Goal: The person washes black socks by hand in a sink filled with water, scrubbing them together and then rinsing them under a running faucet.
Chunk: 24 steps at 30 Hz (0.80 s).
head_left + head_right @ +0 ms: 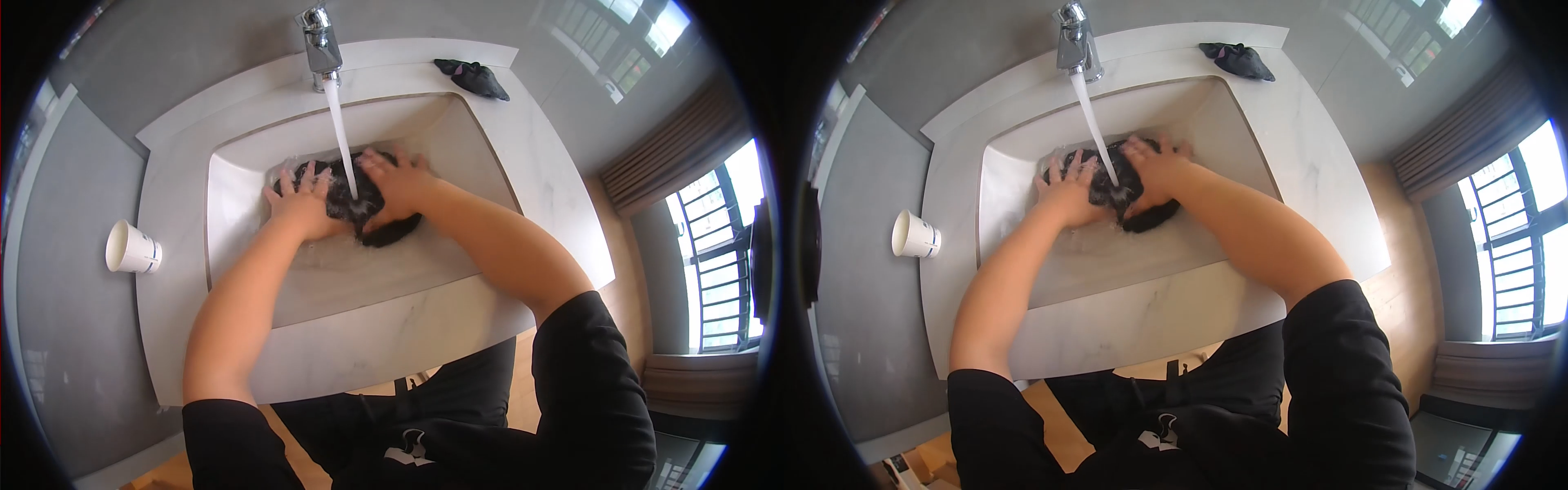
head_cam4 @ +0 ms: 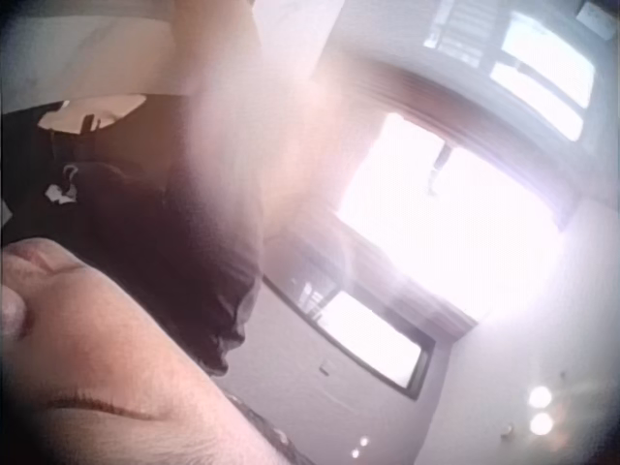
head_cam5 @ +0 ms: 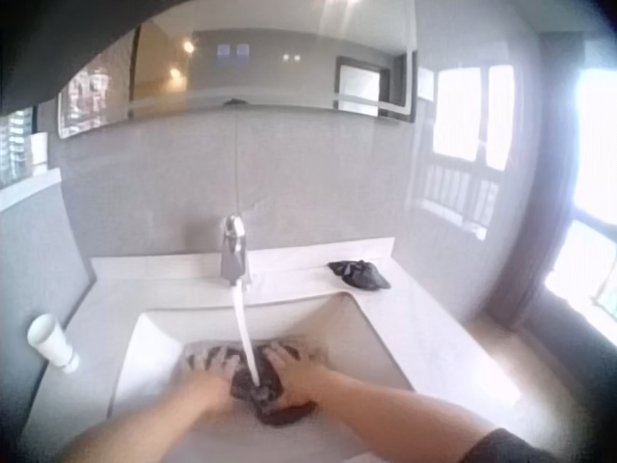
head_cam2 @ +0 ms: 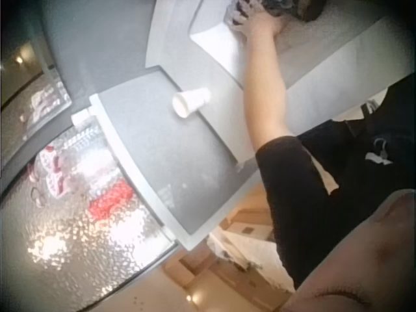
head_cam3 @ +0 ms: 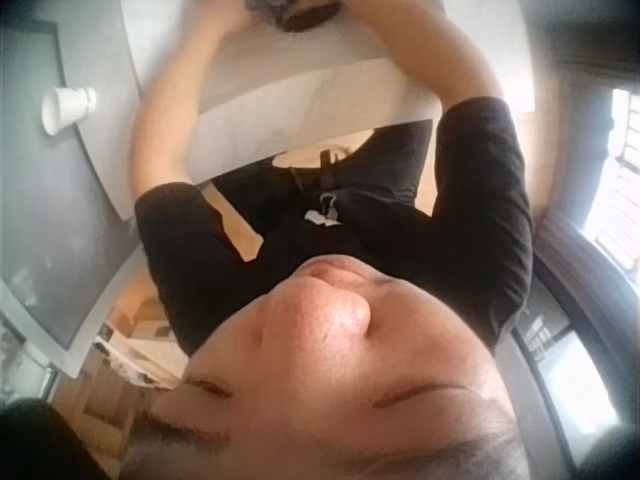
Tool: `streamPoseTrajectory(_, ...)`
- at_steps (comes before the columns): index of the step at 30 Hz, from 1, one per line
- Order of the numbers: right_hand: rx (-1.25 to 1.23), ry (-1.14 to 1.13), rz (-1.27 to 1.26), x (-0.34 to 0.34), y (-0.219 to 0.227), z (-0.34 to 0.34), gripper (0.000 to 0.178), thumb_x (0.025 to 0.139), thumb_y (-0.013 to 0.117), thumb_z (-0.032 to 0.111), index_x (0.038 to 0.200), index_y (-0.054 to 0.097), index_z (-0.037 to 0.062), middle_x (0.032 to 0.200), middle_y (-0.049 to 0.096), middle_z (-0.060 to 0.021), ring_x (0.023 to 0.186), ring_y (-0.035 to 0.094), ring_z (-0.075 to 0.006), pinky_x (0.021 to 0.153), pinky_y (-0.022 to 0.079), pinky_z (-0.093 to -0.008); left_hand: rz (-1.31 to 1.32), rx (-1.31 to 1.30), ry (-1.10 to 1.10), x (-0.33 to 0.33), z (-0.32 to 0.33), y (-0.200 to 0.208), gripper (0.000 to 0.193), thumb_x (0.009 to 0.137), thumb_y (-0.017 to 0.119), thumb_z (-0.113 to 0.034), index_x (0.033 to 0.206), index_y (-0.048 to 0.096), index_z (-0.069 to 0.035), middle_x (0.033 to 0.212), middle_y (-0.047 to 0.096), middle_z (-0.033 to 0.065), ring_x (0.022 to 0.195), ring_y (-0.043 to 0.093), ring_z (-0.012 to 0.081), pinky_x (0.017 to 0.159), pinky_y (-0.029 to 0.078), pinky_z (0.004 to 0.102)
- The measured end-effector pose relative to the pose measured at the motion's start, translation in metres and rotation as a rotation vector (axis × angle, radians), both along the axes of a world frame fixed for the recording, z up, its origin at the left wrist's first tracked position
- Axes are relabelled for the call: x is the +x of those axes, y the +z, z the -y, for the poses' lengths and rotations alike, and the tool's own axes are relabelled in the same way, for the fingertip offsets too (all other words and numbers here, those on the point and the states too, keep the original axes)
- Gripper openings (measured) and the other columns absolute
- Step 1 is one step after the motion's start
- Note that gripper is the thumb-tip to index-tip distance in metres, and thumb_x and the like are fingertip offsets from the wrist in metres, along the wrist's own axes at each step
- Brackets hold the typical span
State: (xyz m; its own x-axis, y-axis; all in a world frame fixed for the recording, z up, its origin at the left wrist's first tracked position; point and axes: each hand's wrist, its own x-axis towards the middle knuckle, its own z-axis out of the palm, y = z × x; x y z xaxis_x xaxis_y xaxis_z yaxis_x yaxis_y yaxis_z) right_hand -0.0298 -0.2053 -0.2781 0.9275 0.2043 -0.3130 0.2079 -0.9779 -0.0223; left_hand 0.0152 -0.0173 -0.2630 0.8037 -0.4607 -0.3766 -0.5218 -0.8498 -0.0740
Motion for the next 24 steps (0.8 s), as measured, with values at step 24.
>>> streamPoseTrajectory(24,-0.114,-0.203,-0.099,0.011,0.02,0.014,0.1,0.06,0.082,0.049,0.145,0.038,0.0185,0.144,0.042,-0.0149,0.136,0.037,-0.0369,0.108,0.035,-0.0523,0.108,0.057,-0.104,-0.012,0.015,0.009,0.115,0.064,0.069,-0.075,0.152,0.025,-0.015,0.157,0.021,0.0166,0.146,0.012,0.0409,0.111,0.015,0.0663)
